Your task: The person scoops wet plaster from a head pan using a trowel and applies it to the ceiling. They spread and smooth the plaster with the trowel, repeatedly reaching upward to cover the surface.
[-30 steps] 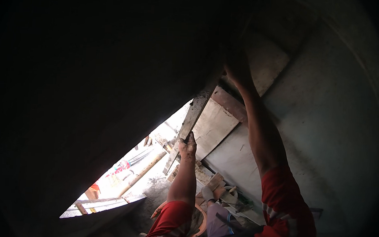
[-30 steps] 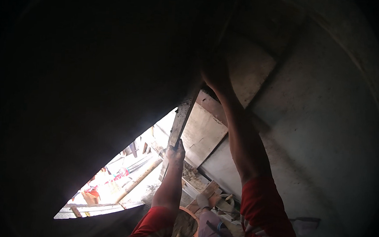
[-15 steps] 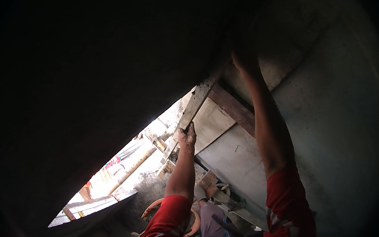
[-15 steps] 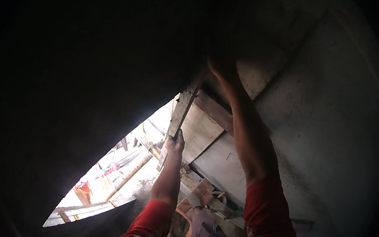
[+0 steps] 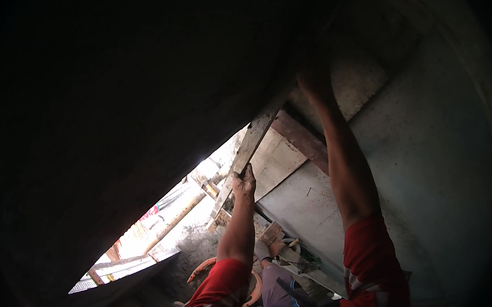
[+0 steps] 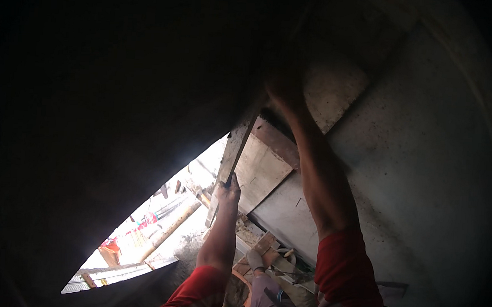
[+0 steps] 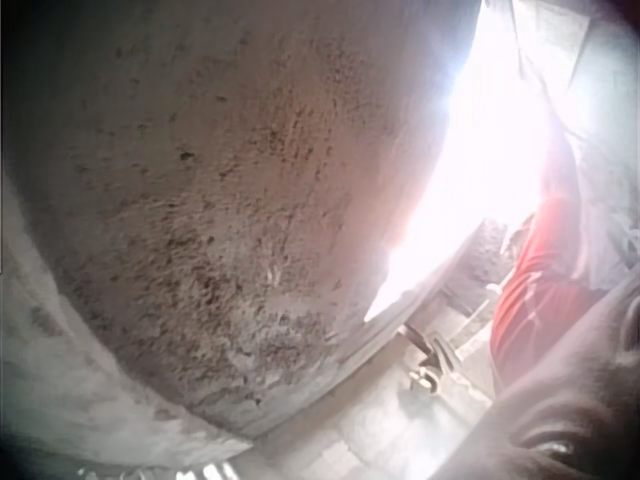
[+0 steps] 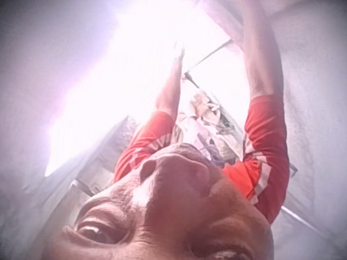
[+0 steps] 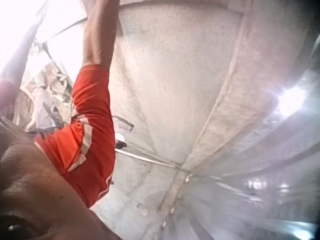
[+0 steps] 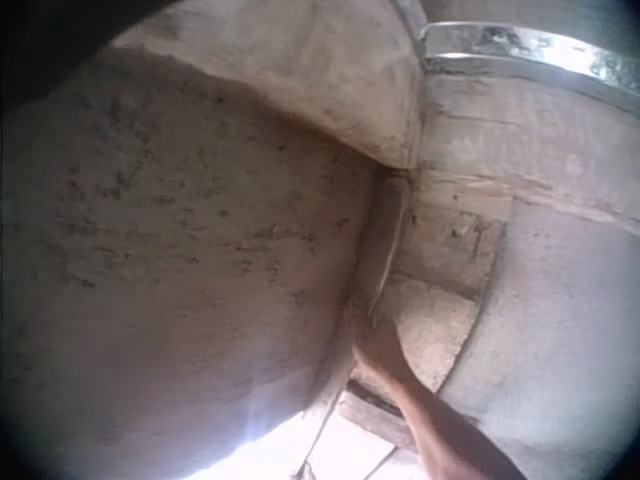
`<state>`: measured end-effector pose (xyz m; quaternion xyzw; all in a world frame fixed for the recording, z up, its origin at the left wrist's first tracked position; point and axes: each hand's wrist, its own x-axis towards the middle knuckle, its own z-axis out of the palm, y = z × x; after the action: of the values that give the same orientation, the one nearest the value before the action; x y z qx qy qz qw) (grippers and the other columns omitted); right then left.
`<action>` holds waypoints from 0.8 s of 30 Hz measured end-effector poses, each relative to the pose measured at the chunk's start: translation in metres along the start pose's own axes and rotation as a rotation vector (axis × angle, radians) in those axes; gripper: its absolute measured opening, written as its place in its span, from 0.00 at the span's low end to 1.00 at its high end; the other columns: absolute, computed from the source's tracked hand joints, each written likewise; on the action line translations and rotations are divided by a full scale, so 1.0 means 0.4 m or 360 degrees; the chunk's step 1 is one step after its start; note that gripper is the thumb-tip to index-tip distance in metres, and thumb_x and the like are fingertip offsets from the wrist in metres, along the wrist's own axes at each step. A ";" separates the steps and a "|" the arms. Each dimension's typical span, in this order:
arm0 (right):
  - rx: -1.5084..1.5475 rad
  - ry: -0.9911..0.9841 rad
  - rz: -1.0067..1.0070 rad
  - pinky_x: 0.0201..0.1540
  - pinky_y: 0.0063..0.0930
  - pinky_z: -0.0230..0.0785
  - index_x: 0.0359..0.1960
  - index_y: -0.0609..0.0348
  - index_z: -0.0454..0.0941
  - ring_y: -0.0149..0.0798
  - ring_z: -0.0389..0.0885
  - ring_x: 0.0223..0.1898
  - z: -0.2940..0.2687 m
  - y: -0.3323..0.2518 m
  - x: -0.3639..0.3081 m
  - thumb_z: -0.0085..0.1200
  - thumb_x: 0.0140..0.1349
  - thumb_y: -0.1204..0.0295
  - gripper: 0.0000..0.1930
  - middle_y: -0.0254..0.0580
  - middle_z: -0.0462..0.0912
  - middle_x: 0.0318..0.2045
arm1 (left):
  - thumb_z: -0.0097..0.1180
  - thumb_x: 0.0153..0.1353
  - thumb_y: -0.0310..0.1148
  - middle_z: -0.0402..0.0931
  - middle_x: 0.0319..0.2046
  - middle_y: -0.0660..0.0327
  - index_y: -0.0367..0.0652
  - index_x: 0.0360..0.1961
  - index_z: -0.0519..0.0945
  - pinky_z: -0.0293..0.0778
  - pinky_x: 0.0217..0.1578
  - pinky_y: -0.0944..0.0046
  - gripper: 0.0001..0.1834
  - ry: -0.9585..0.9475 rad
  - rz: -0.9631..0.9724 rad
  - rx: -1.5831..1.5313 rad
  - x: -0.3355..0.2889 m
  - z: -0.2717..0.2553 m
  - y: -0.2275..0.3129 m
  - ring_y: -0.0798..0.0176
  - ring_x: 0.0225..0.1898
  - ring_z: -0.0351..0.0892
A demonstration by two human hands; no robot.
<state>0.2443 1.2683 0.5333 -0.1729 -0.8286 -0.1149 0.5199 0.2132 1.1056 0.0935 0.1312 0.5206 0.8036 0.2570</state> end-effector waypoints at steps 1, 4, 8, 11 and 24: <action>0.0072 0.0015 0.0035 0.49 0.35 0.66 0.50 0.69 0.68 0.44 0.75 0.47 0.007 -0.014 0.001 0.44 0.64 0.65 0.19 0.53 0.76 0.43 | 0.31 0.70 0.38 0.71 0.50 0.48 0.32 0.51 0.66 0.71 0.54 0.49 0.20 0.0060 -0.0026 -0.0076 -0.007 -0.024 0.011 0.49 0.51 0.73; 0.0310 -0.0088 0.0349 0.53 0.37 0.63 0.49 0.70 0.68 0.48 0.73 0.50 -0.014 -0.036 -0.022 0.43 0.63 0.67 0.18 0.56 0.75 0.45 | 0.33 0.70 0.35 0.71 0.50 0.50 0.32 0.52 0.66 0.69 0.55 0.52 0.18 -0.0003 0.0082 0.0408 -0.043 -0.021 0.111 0.50 0.52 0.71; 0.0450 -0.0497 0.0622 0.56 0.40 0.60 0.49 0.70 0.68 0.53 0.70 0.53 -0.068 -0.095 0.052 0.43 0.63 0.70 0.17 0.61 0.72 0.49 | 0.34 0.69 0.32 0.70 0.51 0.51 0.33 0.53 0.65 0.68 0.56 0.58 0.17 -0.0007 -0.0104 0.0568 -0.067 -0.029 0.222 0.54 0.53 0.70; -0.0152 -0.0271 0.0026 0.54 0.41 0.62 0.49 0.69 0.68 0.54 0.70 0.52 -0.036 -0.067 0.014 0.43 0.61 0.72 0.17 0.61 0.72 0.49 | 0.38 0.68 0.31 0.70 0.52 0.52 0.33 0.54 0.66 0.69 0.55 0.63 0.17 -0.0047 -0.0116 0.0481 -0.089 -0.013 0.271 0.58 0.53 0.71; 0.0211 -0.0092 0.0198 0.50 0.43 0.66 0.47 0.69 0.69 0.54 0.73 0.46 -0.064 -0.260 0.014 0.42 0.60 0.74 0.15 0.59 0.74 0.43 | 0.38 0.67 0.27 0.71 0.51 0.54 0.34 0.53 0.67 0.70 0.53 0.65 0.16 0.0124 0.0222 0.0489 -0.143 -0.136 0.285 0.61 0.51 0.71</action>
<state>0.2209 1.1646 0.5485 -0.1926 -0.8366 -0.0222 0.5124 0.2032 0.9952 0.1766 0.1736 0.6365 0.7349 0.1570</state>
